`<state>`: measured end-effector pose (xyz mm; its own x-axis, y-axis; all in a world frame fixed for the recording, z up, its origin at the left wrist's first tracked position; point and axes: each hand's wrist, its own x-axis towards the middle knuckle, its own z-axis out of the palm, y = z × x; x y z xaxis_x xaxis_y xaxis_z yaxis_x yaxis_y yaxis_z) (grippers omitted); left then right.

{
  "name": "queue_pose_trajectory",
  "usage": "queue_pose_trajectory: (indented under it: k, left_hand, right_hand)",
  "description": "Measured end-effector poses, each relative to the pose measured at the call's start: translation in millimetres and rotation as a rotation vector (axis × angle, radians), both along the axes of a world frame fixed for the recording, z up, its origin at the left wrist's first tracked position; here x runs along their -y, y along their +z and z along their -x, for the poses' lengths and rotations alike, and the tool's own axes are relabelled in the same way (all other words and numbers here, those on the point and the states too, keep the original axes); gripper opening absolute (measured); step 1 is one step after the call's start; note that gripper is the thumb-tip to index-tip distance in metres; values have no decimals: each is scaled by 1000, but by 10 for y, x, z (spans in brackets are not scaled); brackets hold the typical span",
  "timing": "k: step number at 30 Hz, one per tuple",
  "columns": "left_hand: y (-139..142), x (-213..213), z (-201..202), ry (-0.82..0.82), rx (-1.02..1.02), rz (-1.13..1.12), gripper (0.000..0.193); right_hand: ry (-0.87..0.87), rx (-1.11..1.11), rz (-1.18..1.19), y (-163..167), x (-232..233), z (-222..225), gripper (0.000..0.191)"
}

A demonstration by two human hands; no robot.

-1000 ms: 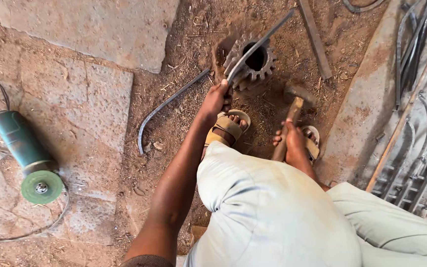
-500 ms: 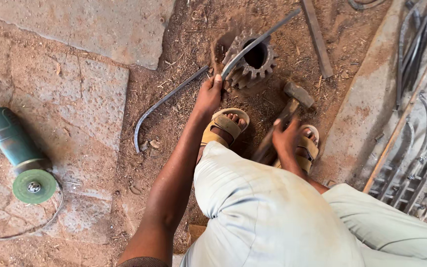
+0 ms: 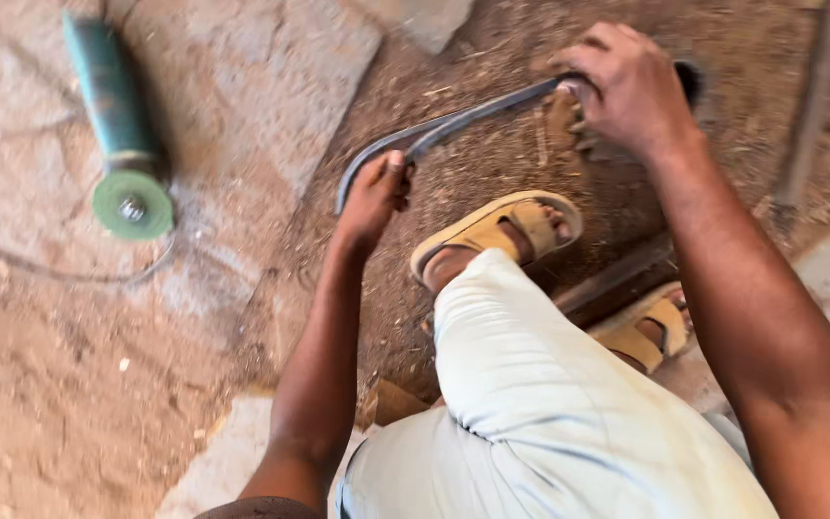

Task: The person kneels on the ground and bends a long flat metal bar by hand, fitting it against a toothed metal die. They repeatedly press and flex the bar to curve it, reposition it, and strike it with a hammer to set the bend.

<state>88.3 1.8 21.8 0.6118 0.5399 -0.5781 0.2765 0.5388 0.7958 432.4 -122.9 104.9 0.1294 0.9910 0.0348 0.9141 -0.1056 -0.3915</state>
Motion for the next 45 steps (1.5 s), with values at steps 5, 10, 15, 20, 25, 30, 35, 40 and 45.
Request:
queue_pose_trajectory:
  k: [5,10,15,20,25,30,35,40,45]
  left_hand:
    - [-169,-125,535,86,-299,-996,26]
    - [-243,-12,577,123,-613,-972,21]
    - [-171,6,557,97,-638,-983,24]
    - [-37,-31,670,65,-570,-899,30]
    - [72,45,870,70,-602,-966,38]
    - [-60,198,930,133,-645,-807,32]
    - [-272,310,846,151,-792,-838,19]
    - [-226,353,827,147,-796,-932,16]
    - [-41,371,787,227,-734,-904,16]
  right_hand:
    - [125,60,-35,-459,-408,550,9]
    - [114,20,0,-961,-530,780,12]
    - [130,147,-16,-1111,-436,790,6]
    - [176,121,-17,-938,-446,787,11]
    - [184,91,33,-809,-466,792,15]
    - [235,175,26,-927,-454,747,8]
    - [283,235,50,-1053,-420,705,12]
    - [296,268,63,-1031,-405,734,10]
    - [303,300,51,-958,-491,861,11]
